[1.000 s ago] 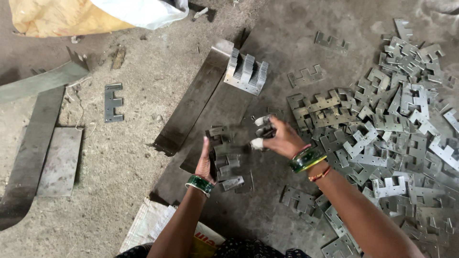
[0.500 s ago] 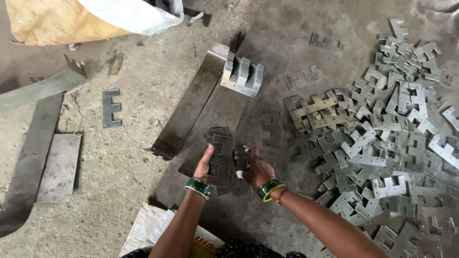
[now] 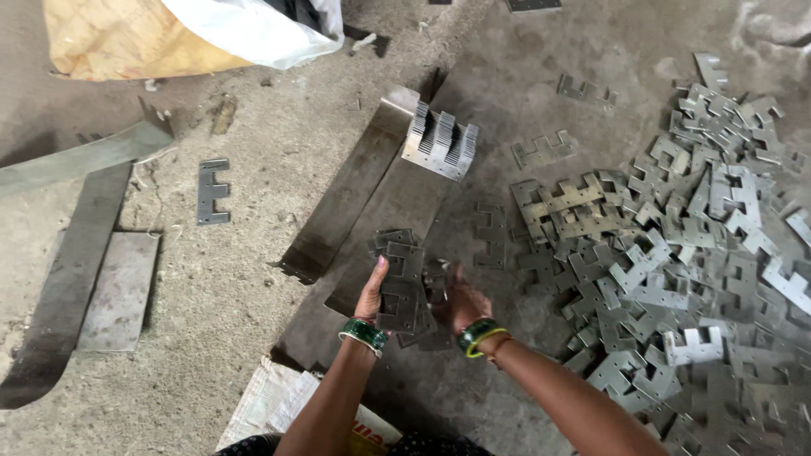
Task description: The person sorts through a pile of metal plates on the floor, picking them up one by one and stacking them into small neat piles.
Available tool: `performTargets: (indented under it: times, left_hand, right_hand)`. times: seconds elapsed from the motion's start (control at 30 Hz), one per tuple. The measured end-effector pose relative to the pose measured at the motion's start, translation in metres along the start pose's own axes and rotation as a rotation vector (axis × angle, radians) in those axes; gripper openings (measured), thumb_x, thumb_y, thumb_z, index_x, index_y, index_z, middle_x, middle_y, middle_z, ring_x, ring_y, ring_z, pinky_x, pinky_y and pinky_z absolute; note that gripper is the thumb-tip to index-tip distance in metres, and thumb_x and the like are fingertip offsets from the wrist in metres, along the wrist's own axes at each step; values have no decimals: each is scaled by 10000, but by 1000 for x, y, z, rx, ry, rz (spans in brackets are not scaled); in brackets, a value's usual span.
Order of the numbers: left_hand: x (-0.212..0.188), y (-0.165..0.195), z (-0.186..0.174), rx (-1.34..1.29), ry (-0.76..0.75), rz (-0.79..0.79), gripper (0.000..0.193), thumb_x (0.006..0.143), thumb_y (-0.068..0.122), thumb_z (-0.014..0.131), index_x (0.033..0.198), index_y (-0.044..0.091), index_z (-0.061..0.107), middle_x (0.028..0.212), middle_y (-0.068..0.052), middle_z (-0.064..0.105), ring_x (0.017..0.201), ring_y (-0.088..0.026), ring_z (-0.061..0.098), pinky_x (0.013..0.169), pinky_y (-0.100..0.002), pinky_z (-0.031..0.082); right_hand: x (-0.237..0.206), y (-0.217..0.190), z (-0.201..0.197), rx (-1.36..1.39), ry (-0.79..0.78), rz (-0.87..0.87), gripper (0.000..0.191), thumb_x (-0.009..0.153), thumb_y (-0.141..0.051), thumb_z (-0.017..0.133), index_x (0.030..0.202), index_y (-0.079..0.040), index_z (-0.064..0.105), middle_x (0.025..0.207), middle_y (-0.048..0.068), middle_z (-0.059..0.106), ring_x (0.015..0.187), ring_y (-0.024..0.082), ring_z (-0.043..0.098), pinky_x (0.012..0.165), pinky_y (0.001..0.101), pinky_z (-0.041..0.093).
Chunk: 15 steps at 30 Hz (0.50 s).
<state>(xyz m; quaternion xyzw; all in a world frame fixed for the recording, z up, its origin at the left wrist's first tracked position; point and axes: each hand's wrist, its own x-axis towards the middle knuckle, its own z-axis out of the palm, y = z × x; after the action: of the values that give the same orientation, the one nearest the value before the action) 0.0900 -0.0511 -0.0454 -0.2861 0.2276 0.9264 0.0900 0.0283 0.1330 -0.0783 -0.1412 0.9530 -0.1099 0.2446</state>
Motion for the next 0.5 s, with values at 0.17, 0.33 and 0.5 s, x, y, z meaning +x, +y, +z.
performTargets:
  times: [0.17, 0.33, 0.5]
  left_hand:
    - [-4, 4, -5, 58, 14, 0, 651, 826, 602, 711, 1205, 74, 674, 983, -109, 757, 808, -220, 735, 696, -383, 620]
    - [-3, 2, -10, 8, 7, 14, 629, 816, 581, 720, 1216, 99, 667, 1004, -84, 754, 841, -209, 738, 742, -379, 618]
    - [4, 0, -14, -10, 78, -4, 656, 828, 620, 733, 1194, 80, 664, 953, -82, 732, 791, -212, 715, 694, -389, 598]
  right_hand:
    - [15, 35, -60, -13, 117, -106, 500, 893, -307, 701, 1323, -98, 554, 923, 163, 741, 827, 340, 715, 718, 471, 577]
    - [14, 6, -81, -180, 60, -39, 634, 880, -416, 731, 1353, -51, 520, 887, 180, 729, 805, 326, 719, 692, 466, 589]
    - [-16, -22, -45, -310, -156, -81, 592, 879, -410, 745, 1331, -84, 547, 1119, 192, 722, 1044, 343, 695, 841, 469, 599]
